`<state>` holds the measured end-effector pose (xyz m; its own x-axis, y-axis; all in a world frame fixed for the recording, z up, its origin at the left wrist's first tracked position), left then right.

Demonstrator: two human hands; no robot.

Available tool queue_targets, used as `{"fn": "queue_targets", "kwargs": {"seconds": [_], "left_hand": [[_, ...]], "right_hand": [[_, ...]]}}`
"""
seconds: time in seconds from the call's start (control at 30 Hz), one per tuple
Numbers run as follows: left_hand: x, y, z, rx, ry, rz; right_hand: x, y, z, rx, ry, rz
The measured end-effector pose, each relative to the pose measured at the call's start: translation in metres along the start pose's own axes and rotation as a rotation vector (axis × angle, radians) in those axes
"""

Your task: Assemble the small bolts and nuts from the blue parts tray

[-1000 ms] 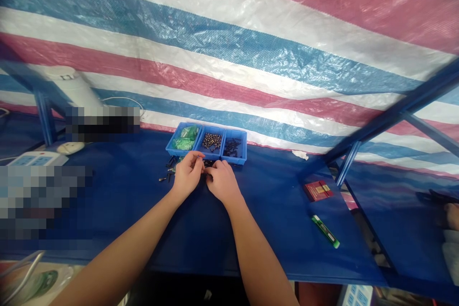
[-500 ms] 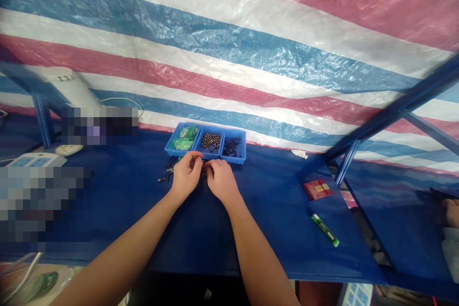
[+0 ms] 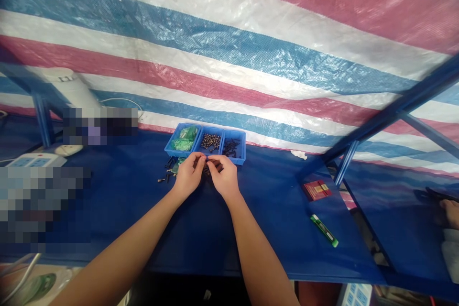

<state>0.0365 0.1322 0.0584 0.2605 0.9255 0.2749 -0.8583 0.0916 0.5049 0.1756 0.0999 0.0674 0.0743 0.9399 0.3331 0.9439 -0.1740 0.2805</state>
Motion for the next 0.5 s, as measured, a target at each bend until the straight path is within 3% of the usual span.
{"fn": "queue_targets", "kwargs": {"seconds": [0.33,0.5], "left_hand": [[-0.002,0.0,0.002,-0.053,0.006,-0.028],[-0.002,-0.003,0.004,-0.135,0.007,-0.037]], "right_hand": [[-0.001,0.001,-0.002,0.008,0.001,0.006],[-0.001,0.003,0.008,0.053,-0.062,0.026]]}}
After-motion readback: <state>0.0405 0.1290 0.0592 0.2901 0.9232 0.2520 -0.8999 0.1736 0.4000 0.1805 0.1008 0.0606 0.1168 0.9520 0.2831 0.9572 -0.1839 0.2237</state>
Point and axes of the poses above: each hand's wrist, its own x-axis towards the middle knuckle, its own y-axis out of the back of the hand, z = x × y, the point moved 10 cm from there along x, towards the middle knuckle, and after that the axes turned 8 degrees about -z, right-handed, at the moved point
